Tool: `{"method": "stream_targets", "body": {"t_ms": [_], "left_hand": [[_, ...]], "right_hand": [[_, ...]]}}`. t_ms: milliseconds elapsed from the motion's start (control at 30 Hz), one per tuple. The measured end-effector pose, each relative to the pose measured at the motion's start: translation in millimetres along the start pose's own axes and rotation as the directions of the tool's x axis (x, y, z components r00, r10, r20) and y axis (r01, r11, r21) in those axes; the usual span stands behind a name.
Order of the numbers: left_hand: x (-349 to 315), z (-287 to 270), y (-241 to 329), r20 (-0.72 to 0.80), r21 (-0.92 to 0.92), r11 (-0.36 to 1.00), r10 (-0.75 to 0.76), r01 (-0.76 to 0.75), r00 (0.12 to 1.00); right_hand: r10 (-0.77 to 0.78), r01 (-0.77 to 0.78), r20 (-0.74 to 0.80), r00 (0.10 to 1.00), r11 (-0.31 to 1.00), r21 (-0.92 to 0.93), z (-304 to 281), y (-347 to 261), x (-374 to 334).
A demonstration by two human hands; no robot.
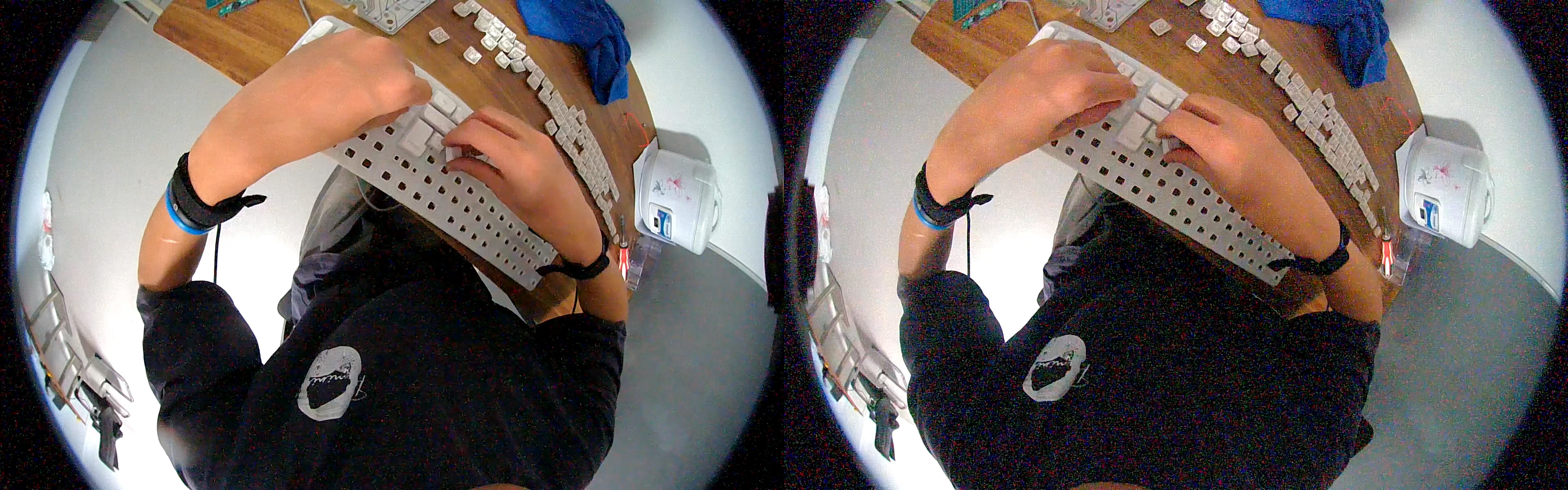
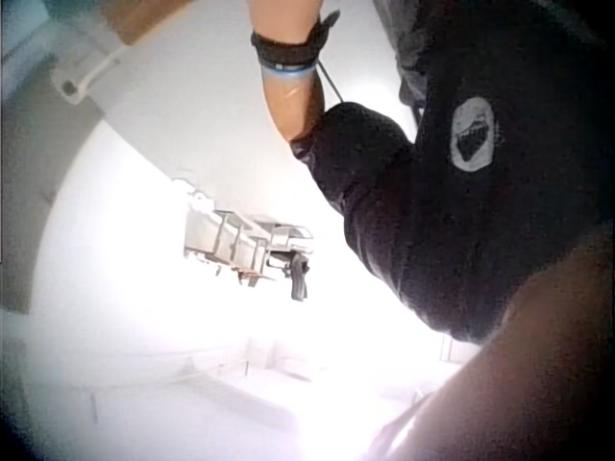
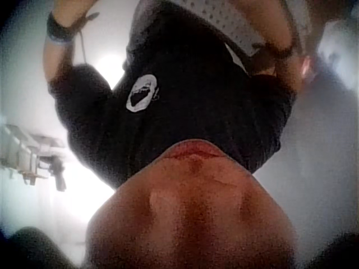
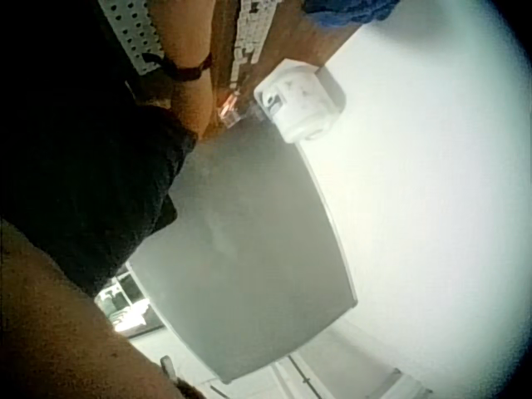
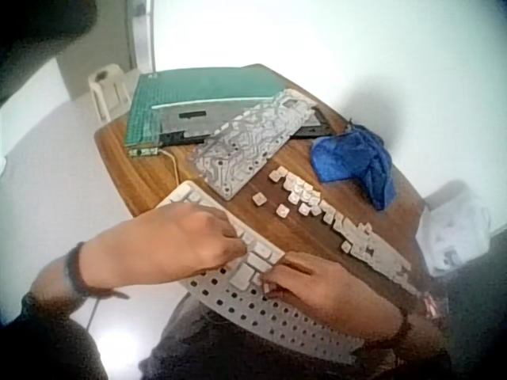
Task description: The person assembles a white mechanical keyboard by placing individual keycaps onto the keyboard base. They pick up keycaps from a pile on the table, wipe them with a blue cloth, and press them into place on the keyboard.
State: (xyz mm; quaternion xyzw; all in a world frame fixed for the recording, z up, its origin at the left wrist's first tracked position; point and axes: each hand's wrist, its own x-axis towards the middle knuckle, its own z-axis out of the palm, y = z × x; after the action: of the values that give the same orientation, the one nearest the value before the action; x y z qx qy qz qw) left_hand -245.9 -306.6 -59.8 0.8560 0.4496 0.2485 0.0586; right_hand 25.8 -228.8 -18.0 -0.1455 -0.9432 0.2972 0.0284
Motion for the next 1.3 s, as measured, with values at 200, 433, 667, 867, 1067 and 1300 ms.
{"method": "stream_targets", "body": {"t_ms": [200, 433, 667, 867, 1067, 1300], "left_hand": [[2, -3, -3, 0.079, -0.027, 0.999, -0.036, 0.038, 0.996], [3, -7, 1, 0.116, 0.008, 0.998, -0.060, 0.060, 0.991], [3, -10, 4, 0.123, 0.012, 0.997, -0.073, 0.072, 0.990], [1, -7, 3, 0.070, -0.018, 0.997, -0.069, 0.071, 0.995], [3, -7, 3, 0.104, -0.027, 0.995, -0.092, 0.095, 0.990], [1, -7, 4, 0.115, -0.002, 0.993, -0.117, 0.118, 0.986]], "right_hand": [[-0.117, 0.115, 0.053, 0.992, 0.993, 0.035, -4, 11, 1], [-0.220, 0.238, 0.138, 0.966, 0.963, -0.130, -11, 10, 7], [-0.356, 0.386, 0.156, 0.921, 0.886, -0.256, -6, 17, 5], [-0.265, 0.270, 0.054, 0.963, 0.953, -0.141, -5, 13, -4], [-0.155, 0.155, -0.029, 0.988, 0.988, 0.013, 2, 14, -2], [-0.020, 0.036, -0.129, 0.991, 0.992, 0.119, 5, 20, -3]]}}
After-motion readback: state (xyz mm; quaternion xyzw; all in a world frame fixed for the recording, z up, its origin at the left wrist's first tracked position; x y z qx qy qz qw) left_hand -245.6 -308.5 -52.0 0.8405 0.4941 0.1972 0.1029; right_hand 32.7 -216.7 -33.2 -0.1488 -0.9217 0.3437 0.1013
